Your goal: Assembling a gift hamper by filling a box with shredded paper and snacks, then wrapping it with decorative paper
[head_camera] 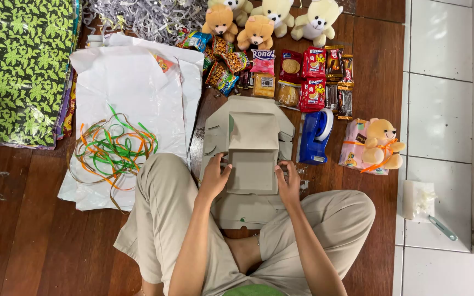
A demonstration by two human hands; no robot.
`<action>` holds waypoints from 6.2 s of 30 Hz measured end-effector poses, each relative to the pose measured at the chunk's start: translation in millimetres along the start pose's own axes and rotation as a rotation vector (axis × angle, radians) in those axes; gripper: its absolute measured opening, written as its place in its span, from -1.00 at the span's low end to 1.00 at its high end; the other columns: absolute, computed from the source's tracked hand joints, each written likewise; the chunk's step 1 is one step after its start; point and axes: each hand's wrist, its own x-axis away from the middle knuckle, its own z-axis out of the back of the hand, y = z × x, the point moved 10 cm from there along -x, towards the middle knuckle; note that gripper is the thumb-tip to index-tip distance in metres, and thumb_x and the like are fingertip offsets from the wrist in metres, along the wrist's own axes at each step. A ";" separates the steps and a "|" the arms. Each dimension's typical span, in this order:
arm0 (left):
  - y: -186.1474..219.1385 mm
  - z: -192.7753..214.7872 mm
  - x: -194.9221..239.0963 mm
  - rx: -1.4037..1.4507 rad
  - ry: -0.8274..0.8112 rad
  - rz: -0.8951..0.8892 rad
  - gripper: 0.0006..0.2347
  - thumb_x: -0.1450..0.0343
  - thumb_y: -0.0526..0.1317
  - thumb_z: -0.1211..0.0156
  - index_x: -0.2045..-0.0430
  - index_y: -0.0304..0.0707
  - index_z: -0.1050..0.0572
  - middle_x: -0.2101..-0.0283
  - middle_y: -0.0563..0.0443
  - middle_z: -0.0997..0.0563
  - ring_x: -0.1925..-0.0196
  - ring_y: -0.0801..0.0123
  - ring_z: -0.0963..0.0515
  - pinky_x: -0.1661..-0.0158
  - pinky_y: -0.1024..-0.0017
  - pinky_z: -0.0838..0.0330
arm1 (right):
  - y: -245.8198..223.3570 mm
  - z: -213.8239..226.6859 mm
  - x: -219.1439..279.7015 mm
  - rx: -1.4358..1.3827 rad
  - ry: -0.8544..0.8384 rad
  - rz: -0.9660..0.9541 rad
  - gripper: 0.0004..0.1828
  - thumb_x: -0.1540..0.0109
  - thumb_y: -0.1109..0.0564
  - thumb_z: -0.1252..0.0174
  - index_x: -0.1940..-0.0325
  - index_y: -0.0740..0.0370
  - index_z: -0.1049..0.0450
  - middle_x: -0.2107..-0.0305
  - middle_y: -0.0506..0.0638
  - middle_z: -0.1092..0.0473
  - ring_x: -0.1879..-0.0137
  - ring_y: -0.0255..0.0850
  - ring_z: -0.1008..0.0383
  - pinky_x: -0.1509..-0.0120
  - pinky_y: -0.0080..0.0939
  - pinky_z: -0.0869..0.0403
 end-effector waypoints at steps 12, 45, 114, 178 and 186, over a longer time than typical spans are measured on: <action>9.2 6.4 5.5 -0.018 0.024 0.026 -0.50 -0.52 -0.09 -0.06 -0.24 -0.54 -0.21 -0.07 -0.59 -0.38 -0.08 -0.33 -0.55 0.08 -0.08 -0.57 | -36.7 6.9 0.0 -0.029 0.060 0.034 -0.74 -0.48 -0.01 0.09 0.09 0.14 -0.44 0.33 0.08 -0.35 0.26 -0.15 -0.37 0.27 -0.14 -0.37; 38.9 162.1 -164.5 0.469 0.594 -0.023 -0.80 -0.46 -0.19 0.08 0.14 -0.09 -0.50 0.25 0.04 -0.68 0.24 0.35 -0.68 0.26 0.43 -0.49 | -306.8 -294.1 -394.4 0.484 -0.431 0.601 -0.48 -0.32 -0.14 0.00 -0.33 0.03 -0.23 -0.29 0.08 -0.15 -0.47 0.07 -0.12 -0.27 0.18 -0.33; -12.5 89.5 -189.2 1.744 0.229 -0.056 -0.49 -0.33 -0.16 0.02 -0.21 -0.37 -0.39 -0.42 -0.19 -0.34 -0.31 0.05 -0.40 -0.15 0.17 -0.26 | -238.7 -181.4 -130.5 -0.125 -0.562 0.326 -0.72 -0.12 0.29 -0.05 0.09 0.15 -0.44 0.25 0.01 -0.56 0.07 -0.20 -0.54 0.04 -0.22 -0.39; 36.6 -103.6 14.4 -0.767 0.237 -0.289 -0.70 -0.45 -0.22 -0.14 -0.05 -0.29 -0.42 0.04 -0.22 -0.45 0.03 -0.11 -0.47 0.07 0.04 -0.41 | -203.7 -32.4 -49.0 0.641 -0.093 0.388 -0.71 -0.29 0.24 0.01 0.03 0.06 -0.58 0.31 -0.15 -0.62 0.28 -0.25 -0.59 0.13 -0.10 -0.51; 21.1 -116.1 2.6 -0.596 0.271 -0.311 -0.58 -0.41 -0.06 -0.10 -0.09 -0.33 -0.46 -0.03 -0.34 -0.38 0.02 -0.27 -0.35 0.08 -0.07 -0.24 | -188.0 -207.9 -122.4 0.578 -0.532 0.225 -0.54 -0.36 -0.02 0.05 -0.36 -0.14 -0.34 -0.43 -0.05 -0.10 -0.54 0.00 0.00 -0.40 0.34 -0.19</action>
